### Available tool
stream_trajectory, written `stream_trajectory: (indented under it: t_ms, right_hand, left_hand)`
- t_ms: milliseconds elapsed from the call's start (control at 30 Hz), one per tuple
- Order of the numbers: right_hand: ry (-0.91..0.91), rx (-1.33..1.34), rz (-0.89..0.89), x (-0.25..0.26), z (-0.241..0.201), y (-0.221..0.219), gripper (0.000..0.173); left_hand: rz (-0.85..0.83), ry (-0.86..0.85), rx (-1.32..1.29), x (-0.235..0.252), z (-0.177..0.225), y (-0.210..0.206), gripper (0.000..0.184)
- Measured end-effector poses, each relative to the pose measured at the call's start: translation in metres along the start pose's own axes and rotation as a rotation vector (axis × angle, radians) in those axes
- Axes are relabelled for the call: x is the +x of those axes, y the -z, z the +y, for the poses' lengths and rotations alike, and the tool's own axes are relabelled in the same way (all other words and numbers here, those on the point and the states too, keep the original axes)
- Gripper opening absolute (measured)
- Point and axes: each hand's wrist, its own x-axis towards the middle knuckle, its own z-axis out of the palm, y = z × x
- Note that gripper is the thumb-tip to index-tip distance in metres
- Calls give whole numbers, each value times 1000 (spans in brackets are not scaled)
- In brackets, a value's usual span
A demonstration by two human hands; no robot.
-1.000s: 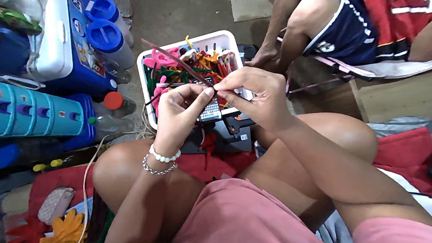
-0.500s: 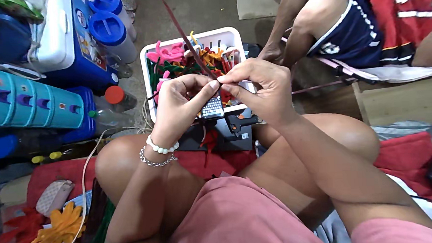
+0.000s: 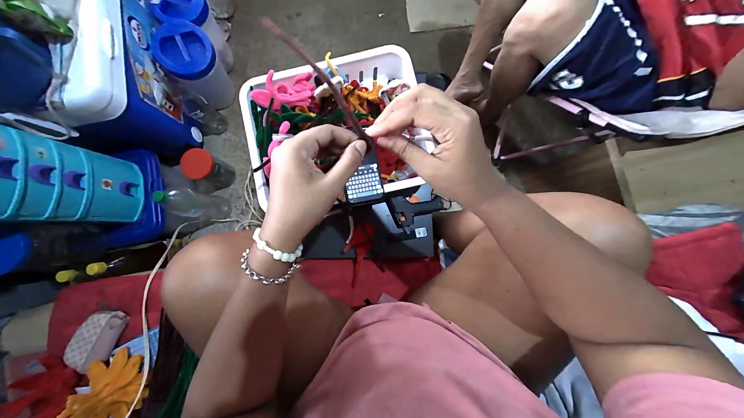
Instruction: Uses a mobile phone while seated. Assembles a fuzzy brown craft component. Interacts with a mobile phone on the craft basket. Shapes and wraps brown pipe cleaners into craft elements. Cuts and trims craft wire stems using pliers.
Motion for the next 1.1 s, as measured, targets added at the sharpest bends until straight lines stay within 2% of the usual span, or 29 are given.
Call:
stream_trajectory:
  t_ms: [233, 467, 600, 900, 1100]
  right_hand:
    - [187, -330, -83, -1, 1, 9, 15]
    - [295, -502, -153, -2, -4, 15, 17]
    - [321, -483, -207, -8, -3, 13, 16]
    - [348, -475, -187, -9, -5, 12, 14]
    - [355, -530, -190, -12, -5, 6, 13]
  left_hand:
    - [-106, -144, 186, -2, 5, -2, 9]
    - [-177, -137, 135, -1, 4, 5, 11]
    - [-195, -136, 190, -1, 3, 6, 10]
    - [-175, -128, 197, -1, 3, 5, 11]
    - [-177, -53, 155, -4, 4, 2, 9]
